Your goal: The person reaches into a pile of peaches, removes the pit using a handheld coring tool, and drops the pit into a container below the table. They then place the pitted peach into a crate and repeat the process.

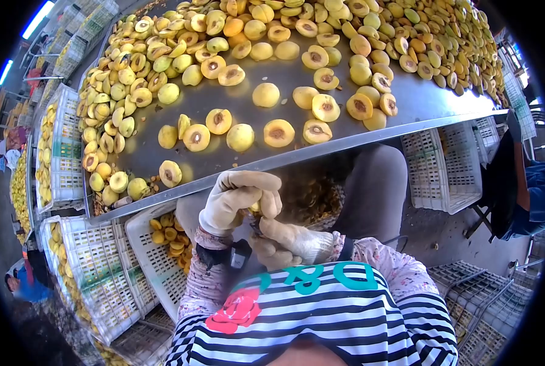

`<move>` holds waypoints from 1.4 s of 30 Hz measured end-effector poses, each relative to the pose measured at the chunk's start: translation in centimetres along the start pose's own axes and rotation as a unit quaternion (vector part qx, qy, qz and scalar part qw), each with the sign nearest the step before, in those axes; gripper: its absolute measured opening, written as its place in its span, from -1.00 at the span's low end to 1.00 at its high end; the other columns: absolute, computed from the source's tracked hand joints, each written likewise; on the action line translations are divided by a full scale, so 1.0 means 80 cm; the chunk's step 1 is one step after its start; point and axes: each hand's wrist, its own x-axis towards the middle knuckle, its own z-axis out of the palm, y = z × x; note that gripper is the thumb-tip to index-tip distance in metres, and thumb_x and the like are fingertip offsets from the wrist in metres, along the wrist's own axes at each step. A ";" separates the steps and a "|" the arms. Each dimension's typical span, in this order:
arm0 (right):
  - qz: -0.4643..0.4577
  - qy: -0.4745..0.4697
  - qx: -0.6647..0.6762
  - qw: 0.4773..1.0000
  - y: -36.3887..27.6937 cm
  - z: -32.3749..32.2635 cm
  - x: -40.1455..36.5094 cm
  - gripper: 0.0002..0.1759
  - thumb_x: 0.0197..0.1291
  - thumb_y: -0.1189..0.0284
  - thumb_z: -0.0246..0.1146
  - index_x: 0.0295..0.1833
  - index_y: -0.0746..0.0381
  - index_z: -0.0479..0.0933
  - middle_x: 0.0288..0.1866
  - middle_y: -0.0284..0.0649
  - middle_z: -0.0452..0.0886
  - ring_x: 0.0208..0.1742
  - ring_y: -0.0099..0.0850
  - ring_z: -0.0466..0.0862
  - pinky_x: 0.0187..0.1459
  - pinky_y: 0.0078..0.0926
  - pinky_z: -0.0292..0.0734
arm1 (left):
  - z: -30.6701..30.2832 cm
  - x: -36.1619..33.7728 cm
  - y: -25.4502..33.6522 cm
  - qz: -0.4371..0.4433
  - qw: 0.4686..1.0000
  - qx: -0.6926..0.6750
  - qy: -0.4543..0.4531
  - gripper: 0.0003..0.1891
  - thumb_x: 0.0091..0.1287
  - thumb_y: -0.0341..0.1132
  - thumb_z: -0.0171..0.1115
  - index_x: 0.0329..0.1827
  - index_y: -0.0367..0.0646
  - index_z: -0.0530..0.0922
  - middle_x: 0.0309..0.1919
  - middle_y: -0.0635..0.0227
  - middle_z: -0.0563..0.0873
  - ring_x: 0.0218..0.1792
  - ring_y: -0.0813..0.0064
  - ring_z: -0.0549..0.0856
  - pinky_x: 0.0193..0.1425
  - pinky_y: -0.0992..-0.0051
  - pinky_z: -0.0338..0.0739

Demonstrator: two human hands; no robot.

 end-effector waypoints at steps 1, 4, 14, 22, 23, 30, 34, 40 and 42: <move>-0.005 -0.019 0.018 1.000 0.001 -0.002 0.001 -0.40 0.45 -0.27 -0.02 -0.34 0.05 0.32 -0.65 -0.53 0.23 -0.69 -0.72 0.13 -0.68 -0.71 -0.02 | 0.001 0.002 -0.006 0.032 0.999 -0.035 0.000 -0.63 0.37 -0.50 0.09 0.19 -0.43 0.63 -0.38 0.21 0.76 -0.28 0.41 0.71 -0.07 0.46 0.61; -0.018 -0.051 0.068 0.996 0.004 -0.006 0.001 -0.42 0.48 -0.23 -0.03 -0.34 0.06 0.32 -0.66 -0.53 0.23 -0.70 -0.71 0.12 -0.68 -0.71 -0.02 | 0.003 0.006 -0.019 0.053 0.996 -0.069 0.035 -0.63 0.35 -0.50 0.09 0.18 -0.45 0.63 -0.40 0.17 0.76 -0.29 0.31 0.73 -0.08 0.39 0.62; -0.014 -0.071 0.103 0.992 0.006 -0.029 -0.021 -0.44 0.48 -0.20 -0.01 -0.28 0.07 0.40 -0.66 -0.55 0.20 -0.71 -0.71 0.11 -0.71 -0.70 0.03 | 0.024 0.021 -0.034 -0.006 0.993 0.078 0.092 -0.66 0.42 -0.46 0.07 0.17 -0.40 0.64 -0.34 0.22 0.77 -0.28 0.50 0.74 -0.14 0.55 0.61; -0.099 -0.142 0.151 0.973 0.025 -0.062 -0.029 -0.38 0.35 -0.27 0.13 -0.32 0.11 0.44 -0.74 -0.46 0.33 -0.78 -0.64 0.28 -0.76 -0.66 0.13 | 0.039 0.046 -0.113 0.118 0.959 -0.250 0.057 -0.61 0.55 -0.40 -0.06 0.38 -0.20 0.50 -0.38 0.33 0.65 -0.24 0.28 0.61 -0.07 0.21 0.51; -0.073 -0.194 0.196 0.958 0.021 -0.061 -0.032 -0.38 0.34 -0.27 0.14 -0.32 0.11 0.44 -0.74 -0.47 0.33 -0.78 -0.64 0.27 -0.76 -0.67 0.13 | 0.044 0.036 -0.130 0.081 0.945 -0.284 0.141 -0.61 0.57 -0.38 -0.05 0.41 -0.20 0.46 -0.31 0.32 0.64 -0.22 0.29 0.60 -0.07 0.24 0.54; -0.061 -0.062 0.157 0.984 -0.013 -0.031 -0.057 -0.43 0.42 -0.22 0.09 -0.39 0.03 0.34 -0.66 -0.49 0.21 -0.72 -0.65 0.18 -0.63 -0.63 0.18 | 0.064 -0.014 -0.035 0.134 0.906 0.008 0.401 -0.61 0.65 -0.22 -0.15 0.34 -0.22 0.49 -0.23 0.25 0.72 -0.16 0.30 0.70 0.07 0.23 0.64; -0.136 0.091 -0.026 0.986 -0.005 -0.032 -0.055 -0.51 0.51 -0.11 0.05 -0.26 0.09 0.38 -0.60 -0.40 0.30 -0.68 -0.57 0.24 -0.60 -0.55 0.21 | 0.059 -0.095 0.035 0.086 0.730 0.499 0.458 -0.71 0.44 -0.32 0.16 0.13 -0.21 0.66 -0.16 0.11 0.79 -0.16 0.20 0.74 -0.05 0.34 0.65; -0.127 0.142 -0.214 0.958 -0.017 0.002 -0.057 -0.68 0.51 0.08 0.14 -0.18 0.09 0.40 -0.49 -0.39 0.43 -0.57 -0.62 0.37 -0.56 -0.62 0.24 | -0.076 -0.127 0.103 -0.082 0.424 0.773 0.465 -0.68 0.31 -0.19 0.27 0.05 -0.13 0.70 0.05 0.10 0.75 0.14 0.06 0.66 0.30 0.21 0.49; -0.127 0.160 -0.231 0.951 -0.018 0.000 -0.055 -0.73 0.50 0.14 0.13 -0.16 0.11 0.41 -0.48 -0.40 0.43 -0.56 -0.62 0.37 -0.54 -0.63 0.27 | -0.103 -0.099 0.104 -0.166 0.414 0.791 0.418 -0.56 0.29 -0.07 0.30 0.12 -0.16 0.66 0.05 0.05 0.75 0.10 0.07 0.70 0.25 0.21 0.53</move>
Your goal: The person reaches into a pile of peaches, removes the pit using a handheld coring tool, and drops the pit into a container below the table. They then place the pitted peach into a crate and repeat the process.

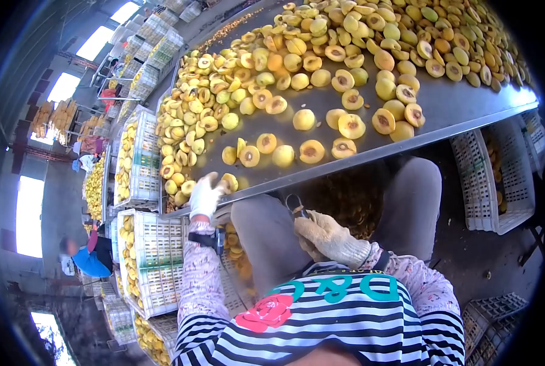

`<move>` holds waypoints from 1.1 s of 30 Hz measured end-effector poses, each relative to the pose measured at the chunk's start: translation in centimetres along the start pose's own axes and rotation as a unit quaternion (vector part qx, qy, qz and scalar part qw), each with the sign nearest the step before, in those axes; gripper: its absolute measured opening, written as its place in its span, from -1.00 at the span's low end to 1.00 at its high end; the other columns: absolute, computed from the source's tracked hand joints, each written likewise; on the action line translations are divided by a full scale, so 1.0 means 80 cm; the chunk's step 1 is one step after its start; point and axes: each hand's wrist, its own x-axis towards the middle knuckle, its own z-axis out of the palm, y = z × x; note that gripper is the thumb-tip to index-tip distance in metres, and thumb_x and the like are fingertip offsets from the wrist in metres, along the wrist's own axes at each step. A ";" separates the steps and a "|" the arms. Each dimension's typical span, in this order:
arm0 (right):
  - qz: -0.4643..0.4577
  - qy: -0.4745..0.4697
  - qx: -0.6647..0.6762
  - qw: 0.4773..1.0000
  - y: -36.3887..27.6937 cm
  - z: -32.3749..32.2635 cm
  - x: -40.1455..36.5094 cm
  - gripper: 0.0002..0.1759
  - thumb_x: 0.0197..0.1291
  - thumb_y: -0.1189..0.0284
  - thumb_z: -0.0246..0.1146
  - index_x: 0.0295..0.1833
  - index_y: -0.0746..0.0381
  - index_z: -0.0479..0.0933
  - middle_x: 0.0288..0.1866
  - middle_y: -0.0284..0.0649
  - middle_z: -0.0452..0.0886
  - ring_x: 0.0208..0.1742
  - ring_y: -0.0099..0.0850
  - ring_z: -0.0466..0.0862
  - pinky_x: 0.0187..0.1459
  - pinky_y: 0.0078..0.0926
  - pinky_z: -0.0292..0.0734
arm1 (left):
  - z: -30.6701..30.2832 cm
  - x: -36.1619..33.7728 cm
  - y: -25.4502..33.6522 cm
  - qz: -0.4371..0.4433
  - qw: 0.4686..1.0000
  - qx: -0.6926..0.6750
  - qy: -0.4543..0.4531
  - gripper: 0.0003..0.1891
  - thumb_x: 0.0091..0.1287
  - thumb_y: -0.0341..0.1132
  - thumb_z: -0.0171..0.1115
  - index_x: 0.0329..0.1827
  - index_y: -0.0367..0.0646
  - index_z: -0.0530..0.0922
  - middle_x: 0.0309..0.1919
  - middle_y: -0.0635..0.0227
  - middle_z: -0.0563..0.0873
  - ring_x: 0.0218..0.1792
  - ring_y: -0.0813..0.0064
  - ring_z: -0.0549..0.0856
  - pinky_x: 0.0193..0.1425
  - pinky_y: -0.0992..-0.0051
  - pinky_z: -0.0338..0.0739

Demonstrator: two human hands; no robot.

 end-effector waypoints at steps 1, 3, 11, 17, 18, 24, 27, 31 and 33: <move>-0.015 0.012 -0.025 1.000 0.001 -0.002 0.001 -0.74 0.50 0.16 0.13 -0.13 0.12 0.44 -0.48 -0.41 0.42 -0.55 -0.62 0.37 -0.52 -0.64 0.28 | 0.006 0.011 0.010 0.025 0.997 0.042 -0.054 -0.49 0.26 -0.02 0.33 0.15 -0.19 0.64 0.03 0.02 0.76 0.04 0.08 0.73 0.21 0.23 0.56; -0.040 0.027 -0.037 0.998 0.000 -0.001 0.003 -0.71 0.48 0.15 0.16 -0.03 0.17 0.47 -0.47 -0.40 0.43 -0.51 -0.62 0.39 -0.48 -0.63 0.32 | 0.019 0.027 0.022 0.006 0.993 -0.081 -0.088 -0.52 0.15 -0.13 0.45 0.08 -0.22 0.61 -0.08 0.01 0.77 -0.06 0.15 0.77 0.11 0.26 0.61; -0.036 0.044 -0.079 0.995 -0.012 0.033 0.033 -0.71 0.52 0.20 0.12 0.03 0.22 0.44 -0.43 -0.42 0.44 -0.50 -0.64 0.38 -0.45 -0.65 0.38 | 0.018 -0.048 0.115 0.008 0.635 -0.754 -0.166 -0.68 0.27 -0.57 0.31 0.07 -0.24 0.51 -0.07 0.19 0.71 -0.01 0.25 0.75 0.15 0.27 0.70; 0.087 0.116 -0.240 0.960 -0.006 0.041 0.065 -0.53 0.49 -0.02 0.06 -0.05 0.20 0.55 -0.40 -0.35 0.54 -0.42 -0.56 0.53 -0.36 -0.53 0.47 | 0.052 -0.107 0.153 -0.106 0.455 -0.875 -0.131 -0.88 0.44 -0.34 0.22 -0.06 -0.11 0.48 -0.06 0.14 0.66 0.02 0.25 0.69 0.10 0.14 0.69; 0.088 0.127 -0.251 0.955 -0.004 0.041 0.067 -0.52 0.49 -0.02 0.06 -0.06 0.20 0.55 -0.39 -0.34 0.56 -0.41 -0.55 0.55 -0.35 -0.53 0.48 | 0.054 -0.109 0.160 -0.120 0.459 -0.874 -0.108 -0.88 0.46 -0.32 0.21 -0.06 -0.12 0.48 -0.06 0.15 0.66 0.02 0.26 0.69 0.11 0.16 0.68; 0.080 0.163 -0.259 0.949 -0.007 0.039 0.075 -0.48 0.48 -0.05 0.10 -0.06 0.25 0.57 -0.33 -0.26 0.63 -0.29 -0.43 0.60 -0.18 -0.42 0.52 | 0.050 -0.103 0.187 -0.138 0.443 -0.883 -0.068 -0.82 0.56 -0.27 0.12 0.00 -0.17 0.57 -0.07 0.14 0.74 -0.05 0.31 0.73 0.18 0.20 0.67; 0.064 0.123 -0.249 0.959 0.002 0.025 0.083 -0.47 0.49 -0.05 0.11 -0.04 0.26 0.58 -0.32 -0.25 0.64 -0.27 -0.41 0.60 -0.15 -0.40 0.53 | 0.050 -0.096 0.187 -0.122 0.461 -0.876 -0.074 -0.78 0.55 -0.26 0.14 0.06 -0.21 0.60 -0.11 0.14 0.75 -0.11 0.29 0.75 0.11 0.20 0.71; 0.059 0.081 -0.226 0.969 0.003 0.012 0.085 -0.50 0.49 -0.01 0.15 0.01 0.27 0.58 -0.30 -0.23 0.64 -0.26 -0.41 0.59 -0.13 -0.41 0.53 | 0.041 -0.080 0.187 -0.085 0.424 -0.890 -0.146 -0.73 0.53 -0.26 0.17 0.10 -0.27 0.61 -0.13 0.14 0.76 -0.14 0.26 0.77 0.02 0.21 0.75; -0.018 0.077 -0.201 0.976 0.004 0.014 0.080 -0.53 0.49 0.05 0.17 0.04 0.29 0.58 -0.30 -0.24 0.64 -0.26 -0.41 0.59 -0.12 -0.41 0.53 | 0.044 -0.075 0.189 -0.053 0.426 -0.887 -0.173 -0.72 0.52 -0.26 0.18 0.10 -0.29 0.61 -0.13 0.13 0.76 -0.14 0.26 0.78 0.00 0.22 0.75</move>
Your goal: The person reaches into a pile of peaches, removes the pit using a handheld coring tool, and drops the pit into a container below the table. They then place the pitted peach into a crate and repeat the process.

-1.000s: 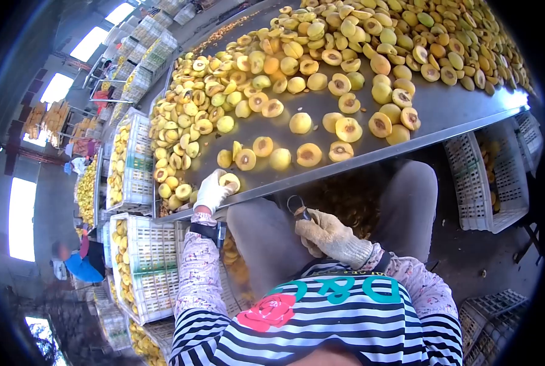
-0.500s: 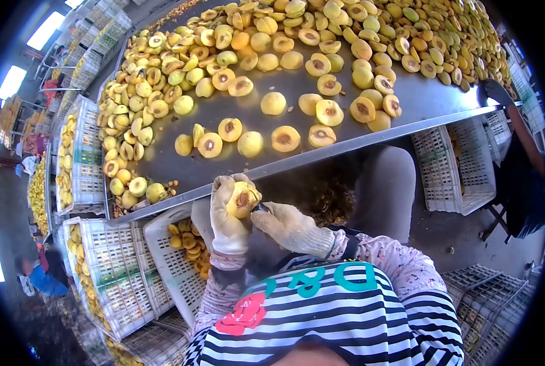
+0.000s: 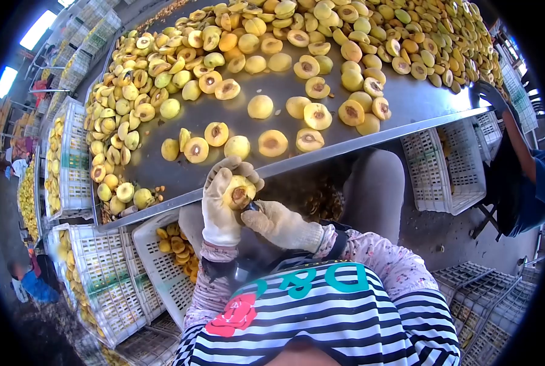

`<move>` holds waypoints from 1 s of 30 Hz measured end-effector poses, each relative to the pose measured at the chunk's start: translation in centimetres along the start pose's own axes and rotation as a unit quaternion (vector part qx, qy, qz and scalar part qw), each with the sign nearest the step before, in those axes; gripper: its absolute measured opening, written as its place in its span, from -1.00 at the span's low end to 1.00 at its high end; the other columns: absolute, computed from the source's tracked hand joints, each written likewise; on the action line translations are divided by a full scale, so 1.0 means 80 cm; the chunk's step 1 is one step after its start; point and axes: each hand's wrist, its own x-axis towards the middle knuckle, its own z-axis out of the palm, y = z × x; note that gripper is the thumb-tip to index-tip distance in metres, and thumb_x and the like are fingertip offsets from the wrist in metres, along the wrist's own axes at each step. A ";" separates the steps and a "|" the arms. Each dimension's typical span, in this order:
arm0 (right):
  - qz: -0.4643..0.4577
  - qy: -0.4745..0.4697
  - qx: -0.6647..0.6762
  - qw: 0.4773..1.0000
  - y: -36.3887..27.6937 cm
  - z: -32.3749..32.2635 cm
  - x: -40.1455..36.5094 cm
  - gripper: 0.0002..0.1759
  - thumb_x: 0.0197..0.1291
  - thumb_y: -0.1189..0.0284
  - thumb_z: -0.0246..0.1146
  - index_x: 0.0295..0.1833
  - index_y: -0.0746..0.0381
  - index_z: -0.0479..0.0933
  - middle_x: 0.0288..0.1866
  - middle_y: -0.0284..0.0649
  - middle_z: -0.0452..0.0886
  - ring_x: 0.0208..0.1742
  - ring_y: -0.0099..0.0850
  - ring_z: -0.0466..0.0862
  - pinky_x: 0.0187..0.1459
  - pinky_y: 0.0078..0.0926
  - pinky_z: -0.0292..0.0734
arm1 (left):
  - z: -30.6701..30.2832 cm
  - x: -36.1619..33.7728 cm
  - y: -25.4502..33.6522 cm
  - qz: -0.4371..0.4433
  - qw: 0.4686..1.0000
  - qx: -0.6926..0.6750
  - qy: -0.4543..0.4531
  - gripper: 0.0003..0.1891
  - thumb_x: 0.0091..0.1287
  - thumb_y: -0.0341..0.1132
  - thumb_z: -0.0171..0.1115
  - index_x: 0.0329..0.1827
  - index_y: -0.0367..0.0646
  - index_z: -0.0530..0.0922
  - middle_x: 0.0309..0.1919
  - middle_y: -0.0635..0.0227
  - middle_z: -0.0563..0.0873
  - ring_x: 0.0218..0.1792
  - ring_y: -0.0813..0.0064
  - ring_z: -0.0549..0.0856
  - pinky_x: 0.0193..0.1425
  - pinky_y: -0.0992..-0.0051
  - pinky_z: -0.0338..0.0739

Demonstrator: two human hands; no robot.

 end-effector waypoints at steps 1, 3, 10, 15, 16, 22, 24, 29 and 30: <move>-0.036 0.005 0.017 0.999 0.000 0.000 -0.003 -0.55 0.49 0.08 0.18 0.05 0.30 0.58 -0.30 -0.25 0.64 -0.25 -0.41 0.59 -0.12 -0.41 0.53 | 0.000 0.003 -0.002 -0.001 1.000 0.012 -0.018 -0.73 0.51 -0.27 0.19 0.09 -0.30 0.61 -0.15 0.12 0.76 -0.16 0.25 0.78 0.00 0.23 0.75; -0.015 0.017 -0.034 0.999 -0.005 -0.005 -0.009 -0.56 0.49 0.11 0.19 0.09 0.31 0.56 -0.28 -0.27 0.63 -0.23 -0.41 0.59 -0.09 -0.42 0.52 | 0.001 0.005 -0.007 -0.006 0.998 0.038 -0.051 -0.73 0.50 -0.28 0.19 0.06 -0.31 0.63 -0.18 0.09 0.77 -0.18 0.25 0.78 -0.01 0.24 0.75; 0.099 -0.191 0.223 0.951 0.005 -0.028 -0.023 -0.58 0.53 0.03 0.08 -0.24 0.15 0.44 -0.58 -0.42 0.34 -0.65 -0.56 0.28 -0.60 -0.56 0.22 | 0.015 -0.002 -0.007 -0.023 0.989 0.098 -0.105 -0.74 0.43 -0.34 0.14 0.01 -0.35 0.65 -0.27 0.02 0.77 -0.26 0.21 0.77 -0.08 0.26 0.73; 0.128 -0.398 0.573 0.704 0.047 -0.016 -0.021 -0.41 0.36 -0.27 0.11 -0.29 0.06 0.40 -0.65 -0.49 0.31 -0.73 -0.67 0.20 -0.69 -0.61 0.11 | 0.010 -0.004 -0.026 0.001 0.988 -0.003 -0.156 -0.70 0.45 -0.25 0.17 0.00 -0.35 0.64 -0.28 0.08 0.76 -0.27 0.25 0.73 -0.10 0.29 0.68; 0.128 -0.416 0.603 0.669 0.052 -0.012 -0.018 -0.41 0.35 -0.28 0.12 -0.30 0.07 0.40 -0.66 -0.49 0.32 -0.75 -0.66 0.22 -0.71 -0.62 0.13 | 0.009 -0.004 -0.031 0.007 0.985 -0.046 -0.168 -0.70 0.46 -0.25 0.19 0.00 -0.36 0.65 -0.28 0.08 0.76 -0.26 0.26 0.73 -0.10 0.31 0.68; 0.053 -0.463 0.583 0.666 0.029 -0.004 -0.025 -0.36 0.34 -0.27 0.15 -0.37 0.13 0.40 -0.77 -0.53 0.27 -0.84 -0.67 0.24 -0.79 -0.71 0.17 | 0.008 -0.011 -0.037 -0.119 0.983 -0.138 0.000 -0.67 0.55 -0.19 0.09 0.15 -0.30 0.49 -0.22 0.15 0.66 -0.16 0.20 0.67 -0.03 0.25 0.63; 0.093 -0.449 0.635 0.621 0.055 -0.012 -0.027 -0.35 0.33 -0.29 0.14 -0.36 0.13 0.41 -0.75 -0.50 0.29 -0.82 -0.64 0.21 -0.78 -0.64 0.12 | 0.003 -0.026 -0.015 -0.070 0.993 -0.073 0.054 -0.72 0.57 -0.23 0.07 0.09 -0.27 0.55 -0.24 0.19 0.67 -0.20 0.21 0.68 -0.05 0.18 0.64; 0.130 -0.206 0.476 0.845 0.028 -0.030 -0.036 -0.40 0.45 -0.26 -0.04 -0.32 0.05 0.38 -0.68 -0.48 0.20 -0.73 -0.60 0.19 -0.65 -0.57 0.18 | -0.046 -0.079 0.118 0.124 0.713 0.690 0.015 -0.86 0.38 -0.42 0.31 -0.20 -0.35 0.72 -0.23 0.17 0.80 -0.25 0.42 0.76 -0.09 0.43 0.67; 0.141 -0.149 0.436 0.876 0.022 -0.032 -0.036 -0.41 0.47 -0.25 -0.06 -0.32 0.05 0.37 -0.68 -0.49 0.18 -0.73 -0.60 0.18 -0.65 -0.58 0.18 | -0.038 -0.081 0.148 0.183 0.489 0.851 -0.051 -0.83 0.36 -0.40 0.32 -0.21 -0.36 0.74 -0.26 0.27 0.80 -0.24 0.58 0.71 -0.13 0.53 0.61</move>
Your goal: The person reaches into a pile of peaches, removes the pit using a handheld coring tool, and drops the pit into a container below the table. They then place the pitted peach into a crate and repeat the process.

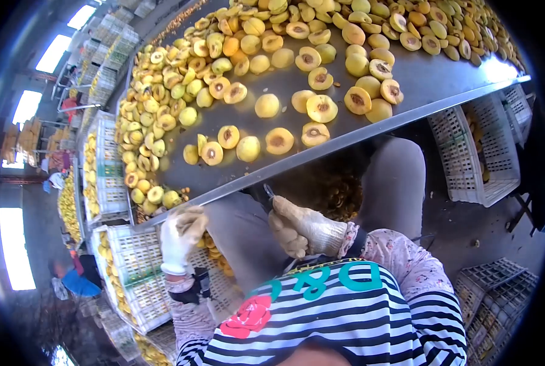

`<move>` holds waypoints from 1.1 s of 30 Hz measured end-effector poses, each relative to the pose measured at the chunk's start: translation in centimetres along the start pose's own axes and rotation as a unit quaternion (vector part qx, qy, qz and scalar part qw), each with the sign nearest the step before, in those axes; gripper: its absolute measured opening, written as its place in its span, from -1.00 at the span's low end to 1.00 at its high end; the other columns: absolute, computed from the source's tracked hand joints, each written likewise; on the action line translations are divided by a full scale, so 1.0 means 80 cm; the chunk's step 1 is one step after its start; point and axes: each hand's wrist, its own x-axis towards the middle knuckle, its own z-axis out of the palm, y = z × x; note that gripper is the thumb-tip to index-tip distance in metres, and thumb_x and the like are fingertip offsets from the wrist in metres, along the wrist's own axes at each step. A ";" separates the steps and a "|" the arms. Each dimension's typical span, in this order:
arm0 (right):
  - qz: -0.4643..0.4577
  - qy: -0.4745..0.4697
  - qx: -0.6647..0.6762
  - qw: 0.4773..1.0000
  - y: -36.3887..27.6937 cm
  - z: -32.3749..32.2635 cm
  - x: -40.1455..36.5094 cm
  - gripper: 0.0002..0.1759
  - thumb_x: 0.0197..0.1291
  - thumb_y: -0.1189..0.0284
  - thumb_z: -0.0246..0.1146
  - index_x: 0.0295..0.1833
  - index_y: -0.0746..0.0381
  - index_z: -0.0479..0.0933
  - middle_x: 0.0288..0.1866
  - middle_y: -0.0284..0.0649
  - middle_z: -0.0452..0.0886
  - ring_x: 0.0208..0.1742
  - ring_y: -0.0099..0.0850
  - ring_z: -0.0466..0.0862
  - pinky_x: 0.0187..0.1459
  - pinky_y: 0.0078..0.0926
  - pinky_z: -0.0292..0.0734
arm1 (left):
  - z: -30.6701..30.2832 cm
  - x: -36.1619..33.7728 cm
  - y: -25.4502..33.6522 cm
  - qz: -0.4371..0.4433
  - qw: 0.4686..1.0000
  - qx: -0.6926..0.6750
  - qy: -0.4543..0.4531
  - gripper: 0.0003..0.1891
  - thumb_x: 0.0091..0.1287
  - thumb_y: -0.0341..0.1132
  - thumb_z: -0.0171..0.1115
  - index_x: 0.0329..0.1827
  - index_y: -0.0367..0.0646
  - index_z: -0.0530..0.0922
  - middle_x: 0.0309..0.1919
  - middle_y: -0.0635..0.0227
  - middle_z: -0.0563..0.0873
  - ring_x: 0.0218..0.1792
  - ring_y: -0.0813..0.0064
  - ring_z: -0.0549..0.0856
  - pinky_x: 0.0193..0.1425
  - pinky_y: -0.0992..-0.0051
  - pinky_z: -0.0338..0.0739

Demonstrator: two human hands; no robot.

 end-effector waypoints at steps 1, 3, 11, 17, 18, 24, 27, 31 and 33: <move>-0.017 -0.013 -0.004 1.000 0.002 -0.001 0.000 -0.42 0.48 -0.24 -0.07 -0.33 0.04 0.33 -0.66 -0.49 0.15 -0.72 -0.61 0.15 -0.64 -0.59 0.17 | -0.013 0.008 0.003 -0.110 0.986 -0.127 0.010 -0.83 0.35 -0.38 0.33 -0.20 -0.35 0.74 -0.27 0.25 0.79 -0.23 0.56 0.71 -0.13 0.52 0.60; -0.019 -0.011 -0.022 1.000 0.003 0.001 -0.005 -0.42 0.48 -0.25 -0.07 -0.32 0.04 0.33 -0.65 -0.49 0.16 -0.72 -0.61 0.14 -0.64 -0.59 0.17 | -0.032 0.045 0.027 -0.220 0.953 -0.202 0.050 -0.80 0.32 -0.32 0.36 -0.18 -0.32 0.73 -0.29 0.19 0.79 -0.25 0.51 0.71 -0.16 0.45 0.59; -0.056 0.063 -0.063 0.994 -0.012 0.019 -0.056 -0.54 0.53 -0.02 -0.01 -0.33 0.09 0.34 -0.62 -0.43 0.26 -0.71 -0.62 0.21 -0.63 -0.62 0.20 | 0.117 0.184 -0.059 -0.034 0.991 0.095 -0.088 -0.59 0.23 -0.32 0.28 0.18 -0.12 0.60 0.31 0.02 0.56 0.28 -0.02 0.56 0.40 0.19 0.45; -0.135 0.051 -0.257 0.956 -0.014 0.020 -0.044 -0.63 0.47 0.09 0.07 -0.27 0.16 0.41 -0.57 -0.36 0.37 -0.68 -0.55 0.32 -0.61 -0.52 0.24 | 0.093 0.124 0.039 -0.129 0.957 -0.259 -0.033 -0.75 0.26 -0.34 0.34 -0.01 -0.18 0.69 -0.15 0.26 0.78 -0.21 0.54 0.70 -0.05 0.54 0.62; -0.152 0.055 -0.295 0.942 -0.012 0.028 -0.039 -0.63 0.46 0.09 0.08 -0.26 0.17 0.42 -0.56 -0.35 0.39 -0.66 -0.54 0.34 -0.59 -0.52 0.26 | 0.101 0.103 0.047 -0.143 0.842 -0.518 -0.035 -0.74 0.37 -0.29 0.31 0.00 -0.28 0.69 -0.15 0.32 0.77 -0.17 0.61 0.69 -0.07 0.58 0.61; -0.132 0.176 -0.494 0.841 -0.010 0.043 -0.020 -0.45 0.43 -0.03 0.17 0.13 0.27 0.56 -0.22 -0.12 0.70 -0.15 -0.22 0.70 -0.01 -0.28 0.55 | 0.103 0.048 0.147 -0.237 0.747 -0.617 0.069 -0.60 0.58 -0.14 0.01 0.00 -0.34 0.65 -0.16 0.24 0.74 -0.24 0.53 0.66 -0.12 0.59 0.56; -0.128 0.206 -0.516 0.822 -0.005 0.047 -0.011 -0.42 0.42 -0.05 0.18 0.14 0.29 0.56 -0.15 -0.03 0.73 -0.07 -0.13 0.73 0.03 -0.27 0.57 | 0.118 0.052 0.146 -0.295 0.704 -0.640 0.086 -0.50 0.63 -0.03 -0.18 -0.05 -0.31 0.59 -0.16 0.21 0.72 -0.13 0.46 0.69 0.00 0.53 0.60; -0.147 0.215 -0.488 0.833 0.013 0.028 0.016 -0.36 0.41 -0.10 0.17 0.17 0.29 0.56 -0.10 0.00 0.74 -0.03 -0.08 0.73 0.05 -0.26 0.58 | 0.116 0.057 0.145 -0.357 0.655 -0.657 0.109 -0.49 0.63 -0.01 -0.19 -0.07 -0.31 0.60 -0.20 0.22 0.73 -0.17 0.45 0.70 -0.01 0.51 0.60; -0.144 0.209 -0.526 0.812 0.015 0.025 0.024 -0.39 0.42 -0.08 0.18 0.16 0.29 0.57 -0.09 0.00 0.74 -0.02 -0.08 0.74 0.05 -0.26 0.58 | 0.115 0.054 0.138 -0.371 0.649 -0.656 0.106 -0.47 0.64 0.00 -0.19 -0.07 -0.30 0.60 -0.22 0.24 0.73 -0.20 0.46 0.70 -0.02 0.52 0.60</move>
